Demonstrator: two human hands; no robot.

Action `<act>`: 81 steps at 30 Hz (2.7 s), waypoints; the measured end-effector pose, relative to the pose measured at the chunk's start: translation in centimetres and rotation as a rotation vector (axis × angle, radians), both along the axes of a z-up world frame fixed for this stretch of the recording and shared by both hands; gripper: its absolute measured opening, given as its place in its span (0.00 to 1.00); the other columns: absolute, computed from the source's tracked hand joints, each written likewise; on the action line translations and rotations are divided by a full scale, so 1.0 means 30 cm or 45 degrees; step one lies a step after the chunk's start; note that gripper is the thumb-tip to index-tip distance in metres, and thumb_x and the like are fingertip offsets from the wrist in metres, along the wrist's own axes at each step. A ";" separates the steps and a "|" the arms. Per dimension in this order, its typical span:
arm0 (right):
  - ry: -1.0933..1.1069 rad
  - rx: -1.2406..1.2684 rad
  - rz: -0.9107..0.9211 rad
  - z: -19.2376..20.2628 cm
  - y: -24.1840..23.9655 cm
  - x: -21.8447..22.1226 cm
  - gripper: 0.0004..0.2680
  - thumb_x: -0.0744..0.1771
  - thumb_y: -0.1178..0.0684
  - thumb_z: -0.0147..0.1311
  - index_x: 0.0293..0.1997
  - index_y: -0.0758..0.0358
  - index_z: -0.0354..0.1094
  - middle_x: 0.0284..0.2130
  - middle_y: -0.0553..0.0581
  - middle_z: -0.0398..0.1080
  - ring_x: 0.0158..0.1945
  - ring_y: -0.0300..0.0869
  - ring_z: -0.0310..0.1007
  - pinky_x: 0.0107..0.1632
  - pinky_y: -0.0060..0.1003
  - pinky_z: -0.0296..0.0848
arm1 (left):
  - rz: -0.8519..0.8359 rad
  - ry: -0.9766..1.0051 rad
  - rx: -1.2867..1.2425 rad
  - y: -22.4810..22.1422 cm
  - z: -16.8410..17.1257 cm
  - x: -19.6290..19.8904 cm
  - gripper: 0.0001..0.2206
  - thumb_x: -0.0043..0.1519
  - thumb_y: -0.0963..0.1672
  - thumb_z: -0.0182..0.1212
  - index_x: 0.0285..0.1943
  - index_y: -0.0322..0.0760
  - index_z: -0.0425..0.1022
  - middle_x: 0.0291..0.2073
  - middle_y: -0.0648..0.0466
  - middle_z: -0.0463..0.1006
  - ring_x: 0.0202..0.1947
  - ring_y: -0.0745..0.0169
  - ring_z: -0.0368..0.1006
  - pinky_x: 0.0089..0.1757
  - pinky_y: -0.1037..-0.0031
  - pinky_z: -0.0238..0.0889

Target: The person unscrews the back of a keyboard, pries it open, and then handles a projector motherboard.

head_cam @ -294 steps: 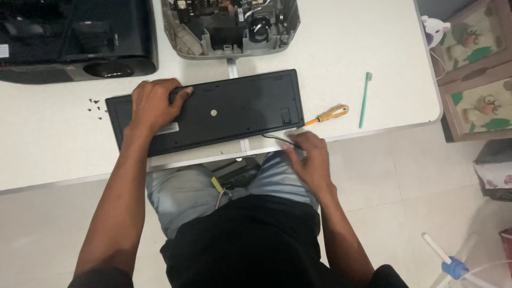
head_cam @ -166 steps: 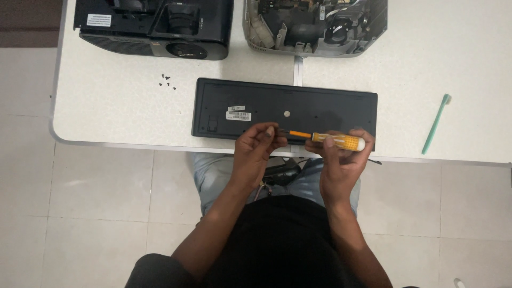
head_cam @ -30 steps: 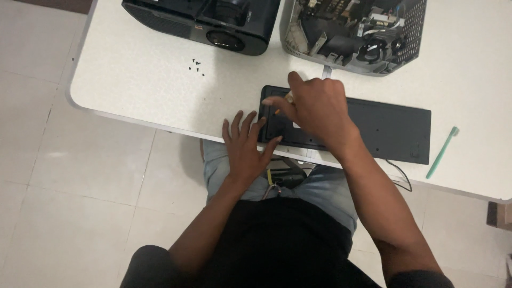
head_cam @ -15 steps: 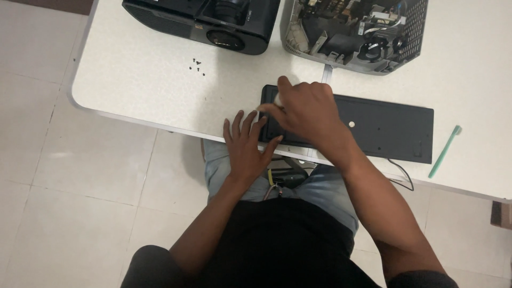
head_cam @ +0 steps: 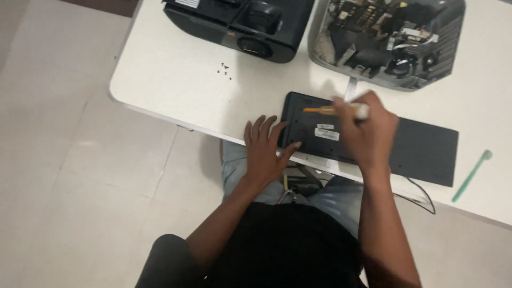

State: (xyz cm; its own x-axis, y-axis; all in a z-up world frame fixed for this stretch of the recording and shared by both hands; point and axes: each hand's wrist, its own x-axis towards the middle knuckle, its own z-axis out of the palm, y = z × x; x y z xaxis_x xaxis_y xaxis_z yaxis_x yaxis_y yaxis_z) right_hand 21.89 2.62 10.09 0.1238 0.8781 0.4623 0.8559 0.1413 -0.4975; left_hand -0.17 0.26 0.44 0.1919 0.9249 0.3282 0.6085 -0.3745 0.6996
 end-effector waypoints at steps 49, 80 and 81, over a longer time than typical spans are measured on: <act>1.406 0.076 -0.082 -0.160 -0.452 -0.060 0.10 0.71 0.55 0.49 0.53 0.75 0.61 0.30 0.71 0.70 0.22 0.45 0.71 0.28 0.40 0.75 | -0.270 -1.983 -1.268 -0.013 0.067 0.109 0.07 0.68 0.41 0.62 0.48 0.29 0.77 0.46 0.38 0.81 0.50 0.45 0.80 0.53 0.60 0.76; 0.793 -0.108 -0.074 -0.101 -0.450 -0.080 0.07 0.68 0.58 0.60 0.47 0.68 0.71 0.37 0.68 0.75 0.37 0.54 0.77 0.45 0.51 0.71 | -0.100 -1.501 -1.160 0.019 0.067 0.062 0.13 0.65 0.43 0.68 0.49 0.21 0.78 0.38 0.33 0.81 0.41 0.44 0.81 0.46 0.56 0.78; 0.805 -0.111 -0.084 -0.099 -0.449 -0.082 0.06 0.68 0.58 0.60 0.48 0.67 0.70 0.37 0.67 0.76 0.37 0.52 0.77 0.45 0.50 0.71 | -0.101 -1.515 -1.166 0.024 0.070 0.062 0.13 0.65 0.43 0.68 0.49 0.21 0.79 0.38 0.33 0.81 0.41 0.45 0.81 0.46 0.58 0.78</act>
State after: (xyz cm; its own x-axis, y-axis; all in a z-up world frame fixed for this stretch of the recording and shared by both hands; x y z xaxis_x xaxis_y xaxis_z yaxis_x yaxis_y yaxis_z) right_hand 19.42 -10.85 7.12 0.4041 0.8904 0.2095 0.3988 0.0346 -0.9164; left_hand 1.69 0.98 2.56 0.2944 0.8908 -0.3460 -0.4682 0.4501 0.7604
